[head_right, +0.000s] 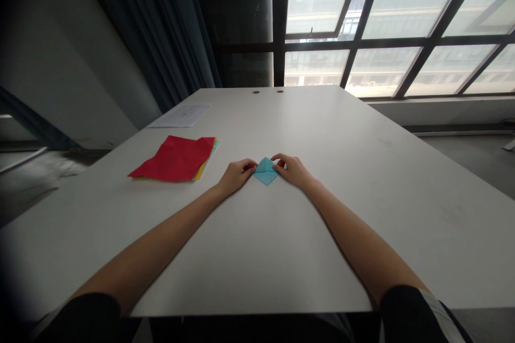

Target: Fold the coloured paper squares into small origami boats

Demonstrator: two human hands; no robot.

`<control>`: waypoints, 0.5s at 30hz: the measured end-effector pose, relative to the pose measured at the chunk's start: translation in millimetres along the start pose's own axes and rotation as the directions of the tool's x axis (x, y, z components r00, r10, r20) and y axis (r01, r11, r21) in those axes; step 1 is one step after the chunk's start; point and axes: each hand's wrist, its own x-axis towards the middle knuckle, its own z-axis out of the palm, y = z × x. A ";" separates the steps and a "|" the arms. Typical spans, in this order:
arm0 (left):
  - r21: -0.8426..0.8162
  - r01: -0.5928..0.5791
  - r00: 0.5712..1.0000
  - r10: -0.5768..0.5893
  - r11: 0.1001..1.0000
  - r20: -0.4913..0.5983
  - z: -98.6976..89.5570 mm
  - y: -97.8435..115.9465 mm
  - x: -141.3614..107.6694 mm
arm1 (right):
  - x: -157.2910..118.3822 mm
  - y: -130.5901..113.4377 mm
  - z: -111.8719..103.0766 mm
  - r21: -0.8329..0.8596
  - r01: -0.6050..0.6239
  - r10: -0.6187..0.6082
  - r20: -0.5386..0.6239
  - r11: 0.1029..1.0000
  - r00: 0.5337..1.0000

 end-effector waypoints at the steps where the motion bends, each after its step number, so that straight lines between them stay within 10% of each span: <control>1: 0.022 -0.011 1.000 0.011 1.000 -0.001 0.3 -0.2 0.1 | 0.2 -0.2 0.1 0.012 -0.003 0.003 0.005 1.000 1.000; 15: 0.232 -0.081 0.997 0.079 0.969 0.020 2.4 1.6 -0.2 | 1.8 0.6 3.9 -0.147 0.093 -0.085 0.058 0.985 0.995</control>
